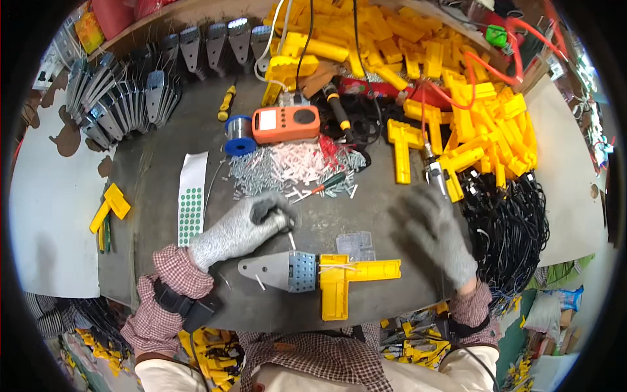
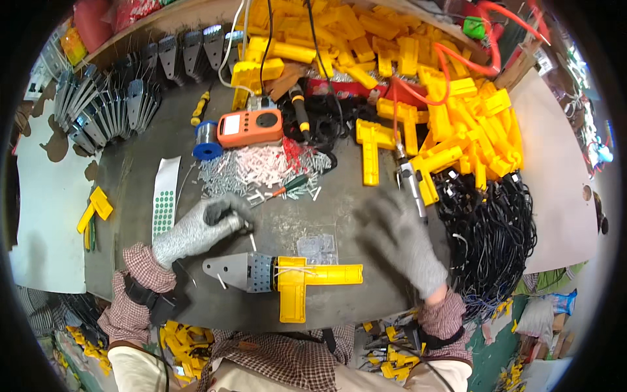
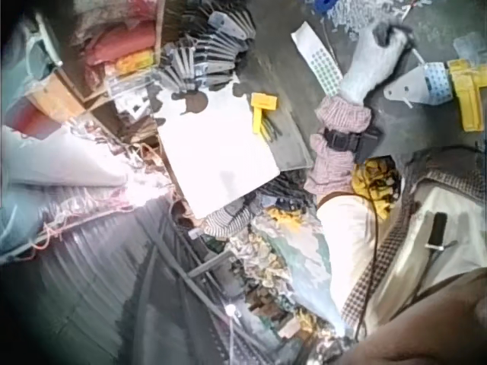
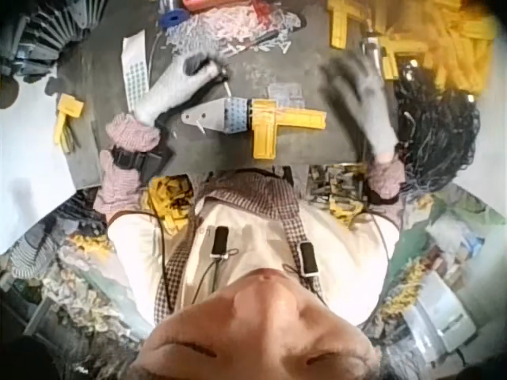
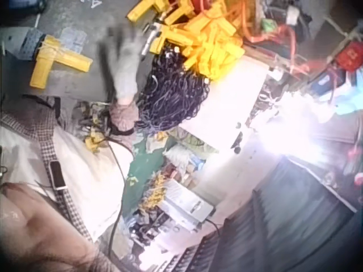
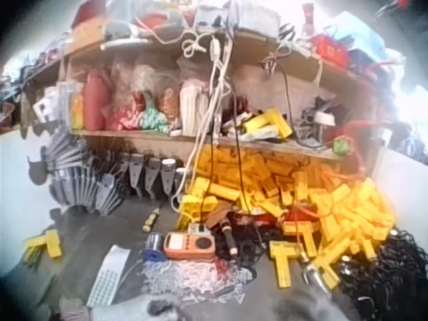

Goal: Assembling hardware components by wiring and securing a metal plate to a yellow plastic housing.

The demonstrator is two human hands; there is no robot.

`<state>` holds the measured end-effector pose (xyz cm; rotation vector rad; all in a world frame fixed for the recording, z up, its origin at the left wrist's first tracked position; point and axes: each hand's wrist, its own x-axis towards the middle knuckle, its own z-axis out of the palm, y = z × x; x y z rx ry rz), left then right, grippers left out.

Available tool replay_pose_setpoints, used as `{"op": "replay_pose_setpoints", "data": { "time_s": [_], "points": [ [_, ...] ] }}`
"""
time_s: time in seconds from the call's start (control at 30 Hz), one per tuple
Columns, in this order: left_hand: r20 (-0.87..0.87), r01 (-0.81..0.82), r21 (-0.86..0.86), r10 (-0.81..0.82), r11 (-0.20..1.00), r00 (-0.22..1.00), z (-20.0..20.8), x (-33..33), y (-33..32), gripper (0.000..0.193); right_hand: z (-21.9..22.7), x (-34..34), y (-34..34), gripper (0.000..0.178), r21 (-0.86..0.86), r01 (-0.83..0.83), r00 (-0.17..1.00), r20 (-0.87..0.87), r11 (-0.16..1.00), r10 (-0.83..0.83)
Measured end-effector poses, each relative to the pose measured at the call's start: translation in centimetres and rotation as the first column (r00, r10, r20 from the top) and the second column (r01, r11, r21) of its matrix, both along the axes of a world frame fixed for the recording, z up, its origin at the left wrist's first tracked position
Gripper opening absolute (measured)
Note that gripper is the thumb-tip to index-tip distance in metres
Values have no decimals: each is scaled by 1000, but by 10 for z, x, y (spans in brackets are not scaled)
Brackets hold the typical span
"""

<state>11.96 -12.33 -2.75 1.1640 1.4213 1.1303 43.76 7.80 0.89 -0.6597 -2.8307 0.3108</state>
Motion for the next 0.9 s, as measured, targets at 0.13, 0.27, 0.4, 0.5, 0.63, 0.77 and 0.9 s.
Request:
{"op": "replay_pose_setpoints", "data": {
  "time_s": [0.13, 0.27, 0.4, 0.5, 0.63, 0.77, 0.9],
  "points": [
    [-266, 137, -225, -196, 965, 944, -9, 0, -20, 22, -17, -31, -72, 58, -200, -441, 861, 180, 875, 475],
    [-214, -41, -42, 31, 998, 976, -8, -7, -15, 13, -37, -17, -66, 57, -160, -396, 906, 91, 904, 413],
    [171, 146, -132, -122, 981, 978, 19, -23, -74, 23, -24, 40, -50, 50, -224, -166, 981, 58, 960, 183],
    [95, 555, -359, -562, 751, 822, 8, -19, -125, 22, -16, 57, -46, 46, -340, -76, 997, 4, 937, 82],
    [21, 35, -185, -32, 982, 999, -13, -5, -78, 19, -9, 41, -43, 45, -390, -401, 906, -32, 829, 423],
    [-149, -64, 317, 117, 946, 982, -19, 15, -1, 18, -19, 14, -56, 48, -329, -529, 791, 143, 782, 595],
    [-63, -23, 64, 27, 998, 998, 2, 57, -23, 22, -29, -3, -65, 44, -159, -484, 869, 31, 861, 494]
  ]
}}
